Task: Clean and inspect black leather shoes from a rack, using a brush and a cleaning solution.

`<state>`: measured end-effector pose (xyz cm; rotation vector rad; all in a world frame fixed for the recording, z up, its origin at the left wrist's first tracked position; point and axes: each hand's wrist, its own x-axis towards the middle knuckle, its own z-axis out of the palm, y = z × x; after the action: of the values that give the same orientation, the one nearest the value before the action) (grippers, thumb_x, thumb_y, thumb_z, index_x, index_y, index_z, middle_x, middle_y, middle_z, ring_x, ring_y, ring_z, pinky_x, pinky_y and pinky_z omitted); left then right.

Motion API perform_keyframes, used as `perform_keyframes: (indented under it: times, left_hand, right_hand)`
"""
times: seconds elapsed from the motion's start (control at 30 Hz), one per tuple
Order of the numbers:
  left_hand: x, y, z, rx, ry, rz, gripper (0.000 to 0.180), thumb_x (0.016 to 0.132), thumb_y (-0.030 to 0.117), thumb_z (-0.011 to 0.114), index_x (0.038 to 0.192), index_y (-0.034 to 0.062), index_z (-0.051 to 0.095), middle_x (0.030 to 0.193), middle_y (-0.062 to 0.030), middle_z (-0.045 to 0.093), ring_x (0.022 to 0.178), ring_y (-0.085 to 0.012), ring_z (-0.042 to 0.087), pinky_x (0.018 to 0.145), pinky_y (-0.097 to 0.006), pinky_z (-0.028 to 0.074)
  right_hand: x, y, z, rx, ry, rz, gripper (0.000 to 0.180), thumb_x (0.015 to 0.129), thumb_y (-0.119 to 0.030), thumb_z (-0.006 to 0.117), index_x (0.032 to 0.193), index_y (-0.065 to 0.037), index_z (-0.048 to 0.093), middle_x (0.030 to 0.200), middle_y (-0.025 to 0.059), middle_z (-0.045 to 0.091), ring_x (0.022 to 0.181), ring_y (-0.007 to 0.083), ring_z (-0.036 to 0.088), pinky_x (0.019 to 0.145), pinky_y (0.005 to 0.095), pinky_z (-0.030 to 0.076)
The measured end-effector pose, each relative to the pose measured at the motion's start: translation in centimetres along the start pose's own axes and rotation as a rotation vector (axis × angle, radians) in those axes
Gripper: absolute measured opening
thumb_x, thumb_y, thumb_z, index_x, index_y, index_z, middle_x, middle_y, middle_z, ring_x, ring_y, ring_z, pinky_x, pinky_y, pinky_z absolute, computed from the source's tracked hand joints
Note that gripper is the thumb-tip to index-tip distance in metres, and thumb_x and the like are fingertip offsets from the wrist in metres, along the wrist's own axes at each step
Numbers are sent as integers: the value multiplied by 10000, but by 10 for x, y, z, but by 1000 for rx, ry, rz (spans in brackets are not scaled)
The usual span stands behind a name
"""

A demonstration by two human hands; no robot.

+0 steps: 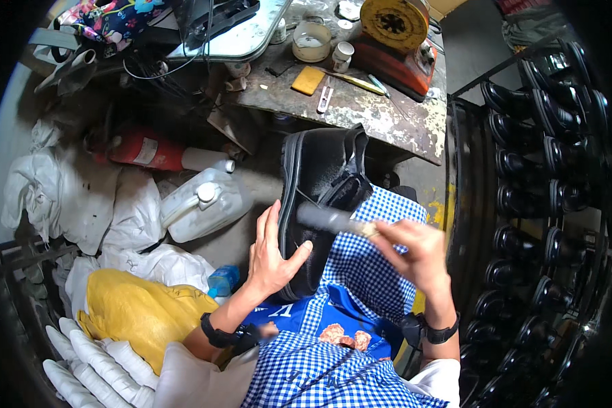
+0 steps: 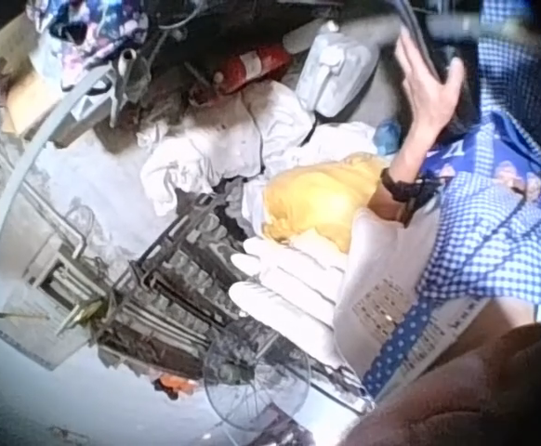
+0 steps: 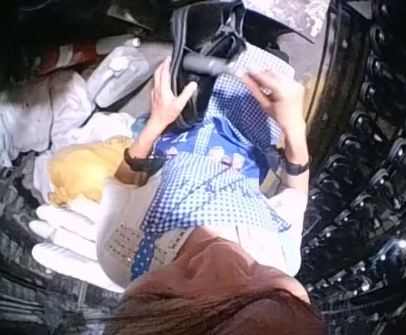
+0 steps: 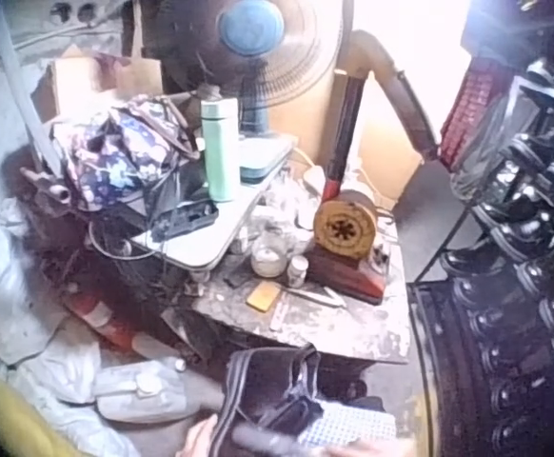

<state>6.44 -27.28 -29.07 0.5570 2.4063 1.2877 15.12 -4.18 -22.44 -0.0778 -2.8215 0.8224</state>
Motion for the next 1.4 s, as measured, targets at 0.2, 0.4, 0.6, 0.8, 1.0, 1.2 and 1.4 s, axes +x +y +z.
perform_keyframes:
  times: [0.2, 0.4, 0.6, 0.8, 1.0, 1.2, 1.4]
  left_hand:
    - [0, 7, 1, 0, -26, -24, 823, 726, 272, 686, 1362, -18, 253, 1315, -244, 357, 1191, -381, 418, 979, -410, 355]
    - [3, 7, 1, 4, -39, -46, 839, 716, 280, 694, 1372, 3, 249, 1328, -239, 342, 1205, -386, 402, 983, -413, 356]
    - [6, 0, -1, -24, -31, -54, 830, 726, 277, 686, 1376, 9, 245, 1327, -238, 352, 1206, -380, 406, 991, -413, 344]
    - [8, -6, -6, -33, -83, -87, 899, 706, 315, 722, 1389, 14, 219, 1342, -239, 348, 1237, -356, 385, 1017, -400, 323]
    - [6, -14, -12, -63, -93, -118, 968, 674, 319, 758, 1401, 21, 193, 1332, -225, 367, 1229, -336, 397, 1017, -393, 321]
    - [10, -21, -16, -104, -81, -125, 930, 697, 241, 745, 1405, 16, 186, 1314, -196, 388, 1203, -284, 417, 1013, -360, 315]
    - [17, -9, -14, -448, -103, -29, 871, 679, 164, 753, 1370, -21, 257, 1295, -168, 413, 1197, -261, 420, 1011, -356, 325]
  right_hand:
    - [7, 6, -13, -113, -43, 61, 155, 728, -171, 720, 865, -108, 685, 592, 51, 553, 491, 191, 554, 440, 300, 438]
    - [14, 0, -12, -108, -143, 117, 148, 738, -194, 712, 853, -105, 683, 600, 58, 563, 521, 204, 575, 460, 312, 443]
    - [-1, 59, -48, 247, 137, 514, 174, 799, -94, 660, 938, 10, 656, 743, 56, 634, 662, 99, 589, 573, 238, 458]
    - [44, 164, -2, 424, 133, 557, 270, 877, -112, 569, 1124, -19, 514, 859, 27, 554, 793, 88, 501, 713, 237, 424]
    - [96, 215, 46, 321, 30, 527, 291, 843, -145, 586, 1124, -93, 528, 904, 88, 594, 818, 199, 571, 771, 320, 455]
    - [113, 168, 45, 150, 235, 253, 332, 819, -165, 617, 1133, -75, 557, 1095, 112, 602, 1015, 246, 557, 860, 368, 441]
    - [27, 63, 8, 931, 155, 372, 446, 818, -52, 571, 1242, -26, 433, 1096, 66, 511, 941, 152, 527, 790, 287, 479]
